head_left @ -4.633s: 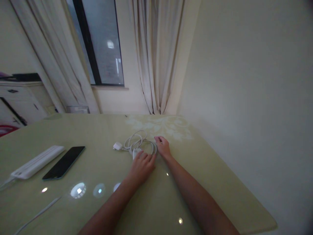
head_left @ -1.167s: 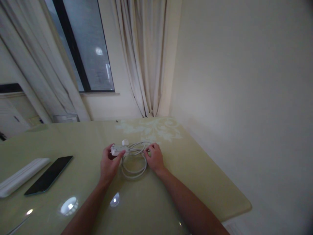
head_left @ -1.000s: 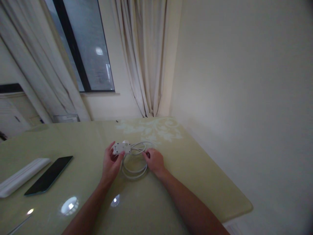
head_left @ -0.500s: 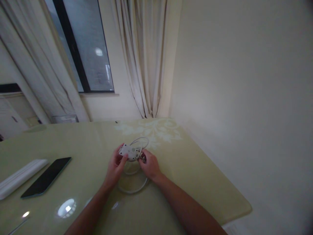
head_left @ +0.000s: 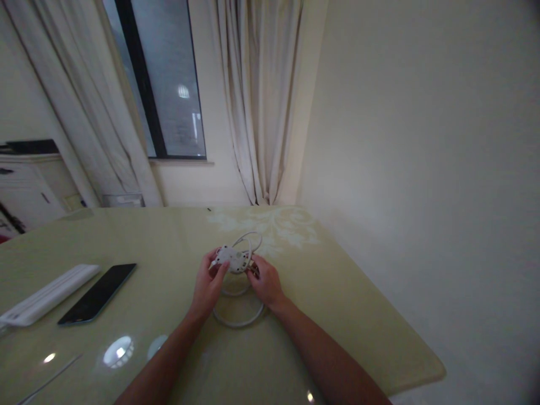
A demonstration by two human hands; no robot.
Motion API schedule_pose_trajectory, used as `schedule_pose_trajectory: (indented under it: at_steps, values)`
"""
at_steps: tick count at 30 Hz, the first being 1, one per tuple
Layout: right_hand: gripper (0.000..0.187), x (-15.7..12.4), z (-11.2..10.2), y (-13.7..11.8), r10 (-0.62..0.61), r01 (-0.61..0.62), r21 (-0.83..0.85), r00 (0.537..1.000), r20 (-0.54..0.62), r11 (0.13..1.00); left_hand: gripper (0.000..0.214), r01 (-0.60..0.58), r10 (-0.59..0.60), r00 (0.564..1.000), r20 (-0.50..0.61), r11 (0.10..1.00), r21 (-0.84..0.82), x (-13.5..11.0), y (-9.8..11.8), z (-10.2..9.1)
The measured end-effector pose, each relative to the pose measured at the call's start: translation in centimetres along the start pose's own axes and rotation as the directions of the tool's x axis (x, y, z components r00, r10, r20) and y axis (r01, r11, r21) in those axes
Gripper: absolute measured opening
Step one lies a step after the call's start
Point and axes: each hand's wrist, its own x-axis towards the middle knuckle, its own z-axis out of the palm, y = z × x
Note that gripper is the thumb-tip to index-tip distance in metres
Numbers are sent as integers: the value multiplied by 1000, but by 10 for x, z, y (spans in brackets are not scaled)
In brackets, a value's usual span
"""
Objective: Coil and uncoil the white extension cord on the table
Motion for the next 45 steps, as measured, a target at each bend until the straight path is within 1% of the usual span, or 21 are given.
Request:
schedule_pose_trajectory:
  at_steps: [3, 5, 12, 16, 20, 25, 30, 33, 37, 40, 45]
  values:
    - [31, 1, -1, 0, 41, -41, -1, 999, 12, 999, 62, 5, -6, 1000, -29, 1000, -25, -1, -2, 2]
    - [28, 1, -1, 2, 54, -54, -3, 998, 16, 999, 62, 11, -13, 999, -48, 999, -36, -2, -2, 4]
    - [32, 2, 0, 9, 33, -33, 68, 999, 4, 997, 60, 39, -44, 997, -65, 996, -75, -4, 0, 5]
    - [33, 2, -1, 8, 37, -36, 83, 999, -20, 996, 60, 38, -42, 998, -52, 996, -79, -4, 4, 5]
    - [33, 2, -3, 7, 42, -41, 69, 999, -13, 997, 62, 28, -30, 998, -46, 999, -43, -6, 6, 4]
    - [29, 0, -5, 7, 37, -36, 66, 999, -19, 997, 60, 7, -7, 1000, 6, 1000, -4, -9, 5, 3]
    - [31, -3, -6, 7, 36, -34, 68, 999, -31, 997, 60, 24, -25, 999, 26, 1000, 7, -12, 3, 5]
    - [30, -4, -6, 8, 4, -1, 92, 999, -32, 996, 59, 12, -12, 1000, 26, 1000, 0, -12, 1, 6]
    - [21, -3, -5, 14, -62, 70, 122, 996, -67, 990, 59, 8, -7, 999, 42, 1000, -28, -12, -1, 7]
    - [19, -2, -4, 18, -93, 101, 101, 993, -76, 990, 59, 18, -15, 999, 52, 999, -49, -13, -2, 9]
    - [21, 0, -7, 20, -133, 135, 52, 990, -57, 989, 70, 32, -29, 997, 72, 998, -51, -13, -1, 12]
